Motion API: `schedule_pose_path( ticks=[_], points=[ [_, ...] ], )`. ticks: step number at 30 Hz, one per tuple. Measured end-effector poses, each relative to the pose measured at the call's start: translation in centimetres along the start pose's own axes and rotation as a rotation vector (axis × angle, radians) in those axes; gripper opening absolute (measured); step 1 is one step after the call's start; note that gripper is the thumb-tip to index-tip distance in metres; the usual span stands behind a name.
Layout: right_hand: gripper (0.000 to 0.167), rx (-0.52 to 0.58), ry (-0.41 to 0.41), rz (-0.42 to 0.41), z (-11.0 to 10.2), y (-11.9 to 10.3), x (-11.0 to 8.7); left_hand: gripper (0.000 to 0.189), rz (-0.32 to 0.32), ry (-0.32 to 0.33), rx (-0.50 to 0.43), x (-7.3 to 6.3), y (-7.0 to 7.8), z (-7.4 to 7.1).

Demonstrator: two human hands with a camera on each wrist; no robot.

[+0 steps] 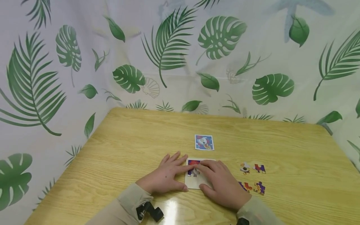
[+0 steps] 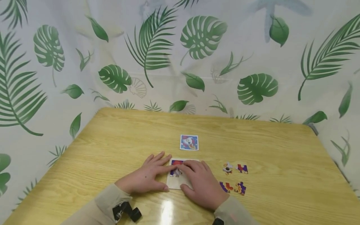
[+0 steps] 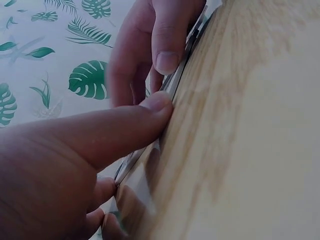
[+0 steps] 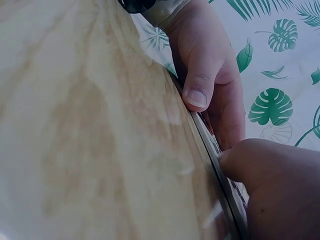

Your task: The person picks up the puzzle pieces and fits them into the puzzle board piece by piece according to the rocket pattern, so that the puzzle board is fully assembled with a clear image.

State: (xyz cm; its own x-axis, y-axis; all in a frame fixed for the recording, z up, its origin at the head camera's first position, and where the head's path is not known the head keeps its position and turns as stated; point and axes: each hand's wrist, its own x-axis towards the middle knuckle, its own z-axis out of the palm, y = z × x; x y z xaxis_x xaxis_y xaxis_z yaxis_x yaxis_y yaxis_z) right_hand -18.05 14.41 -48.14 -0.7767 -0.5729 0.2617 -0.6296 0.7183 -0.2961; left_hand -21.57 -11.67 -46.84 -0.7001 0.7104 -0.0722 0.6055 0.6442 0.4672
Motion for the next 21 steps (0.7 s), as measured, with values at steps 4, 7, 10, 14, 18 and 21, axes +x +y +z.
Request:
schedule_pose_path(
  ticks=[4,7,10,14,18,21],
  points=[
    [0.049,-0.024,0.003,-0.024,0.3,-0.1,0.2,0.078,-0.003,0.001,0.001,-0.1,-0.2,0.1],
    [0.05,-0.019,-0.012,-0.02,0.4,-0.2,0.3,0.078,-0.013,0.0,0.002,-0.3,-0.4,0.1],
    [0.048,0.034,0.004,-0.005,0.2,-0.1,0.3,0.078,-0.016,0.006,0.003,-0.3,-0.5,0.3],
    [0.043,0.094,0.091,0.031,-0.5,1.0,-0.1,0.08,-0.01,0.014,0.005,0.0,-0.5,0.6],
    [0.041,0.098,0.163,0.097,-1.4,2.9,-1.0,0.079,-0.009,0.018,0.0,0.3,-0.4,0.6],
    [0.042,0.097,0.181,0.152,-2.1,4.4,-1.9,0.08,-0.011,0.017,0.001,0.2,-0.3,0.5]
  ],
)
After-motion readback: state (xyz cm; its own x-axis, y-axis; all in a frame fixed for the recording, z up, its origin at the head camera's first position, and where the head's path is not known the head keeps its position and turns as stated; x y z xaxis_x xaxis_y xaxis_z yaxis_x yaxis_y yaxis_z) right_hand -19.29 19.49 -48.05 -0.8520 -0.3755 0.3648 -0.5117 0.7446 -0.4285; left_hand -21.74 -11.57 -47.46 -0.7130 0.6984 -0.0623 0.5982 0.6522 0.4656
